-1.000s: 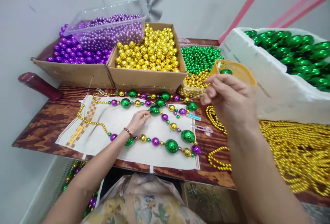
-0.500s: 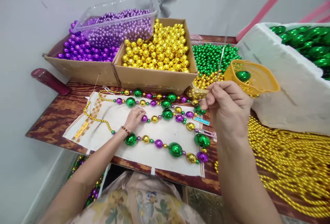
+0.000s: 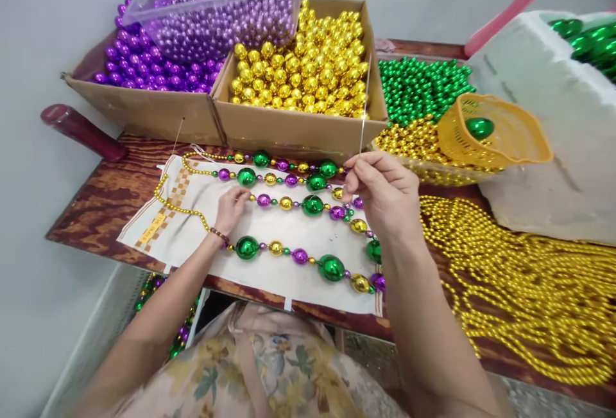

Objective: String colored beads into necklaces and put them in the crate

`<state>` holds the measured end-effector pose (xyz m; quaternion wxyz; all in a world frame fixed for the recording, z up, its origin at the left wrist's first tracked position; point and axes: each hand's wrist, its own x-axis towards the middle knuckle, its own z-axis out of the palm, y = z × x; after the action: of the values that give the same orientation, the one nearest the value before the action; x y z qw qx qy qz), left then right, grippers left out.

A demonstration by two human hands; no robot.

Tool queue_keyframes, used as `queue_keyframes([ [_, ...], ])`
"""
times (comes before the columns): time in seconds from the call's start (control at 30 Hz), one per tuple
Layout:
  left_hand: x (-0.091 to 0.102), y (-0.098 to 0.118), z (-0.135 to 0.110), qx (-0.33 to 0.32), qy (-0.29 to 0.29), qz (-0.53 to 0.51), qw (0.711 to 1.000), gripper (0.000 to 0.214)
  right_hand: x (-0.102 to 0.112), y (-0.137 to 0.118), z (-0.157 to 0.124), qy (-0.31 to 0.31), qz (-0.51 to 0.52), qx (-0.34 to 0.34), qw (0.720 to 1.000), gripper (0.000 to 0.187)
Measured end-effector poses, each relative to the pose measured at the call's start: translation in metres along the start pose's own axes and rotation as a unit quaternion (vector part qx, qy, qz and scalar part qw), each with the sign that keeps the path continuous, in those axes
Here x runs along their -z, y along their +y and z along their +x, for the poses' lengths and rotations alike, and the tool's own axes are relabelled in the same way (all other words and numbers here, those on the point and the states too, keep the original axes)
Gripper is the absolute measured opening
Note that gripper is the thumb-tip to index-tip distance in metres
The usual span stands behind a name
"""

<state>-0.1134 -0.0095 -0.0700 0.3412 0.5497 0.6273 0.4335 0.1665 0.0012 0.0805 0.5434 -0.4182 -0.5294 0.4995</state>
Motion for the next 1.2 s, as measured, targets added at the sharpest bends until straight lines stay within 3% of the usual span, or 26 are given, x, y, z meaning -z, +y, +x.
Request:
queue_keyframes([
  [0.23, 0.047, -0.016, 0.018, 0.082, 0.081, -0.064, 0.991, 0.021, -0.014, 0.028, -0.012, -0.036, 0.069, -0.046, 0.996, 0.013],
  [0.33, 0.057, -0.019, 0.015, 0.098, 0.094, -0.084, 0.987, 0.024, -0.015, 0.039, -0.016, -0.049, 0.059, -0.061, 0.995, 0.014],
  [0.67, 0.055, -0.038, 0.019, 0.131, 0.165, -0.112, 0.971, 0.024, -0.027, 0.074, -0.048, -0.014, 0.048, -0.164, 0.985, 0.022],
  [0.83, 0.059, -0.042, 0.021, 0.141, 0.162, -0.103, 0.971, 0.020, -0.047, 0.101, -0.072, -0.069, 0.021, -0.267, 0.961, 0.029],
  [1.0, 0.063, -0.043, 0.019, 0.163, 0.133, -0.093, 0.973, 0.021, -0.052, 0.132, -0.067, -0.043, -0.050, -0.242, 0.968, 0.035],
  [1.2, 0.058, -0.041, 0.015, 0.175, 0.080, -0.055, 0.980, 0.018, -0.033, 0.140, -0.052, -0.007, -0.071, -0.215, 0.974, 0.037],
])
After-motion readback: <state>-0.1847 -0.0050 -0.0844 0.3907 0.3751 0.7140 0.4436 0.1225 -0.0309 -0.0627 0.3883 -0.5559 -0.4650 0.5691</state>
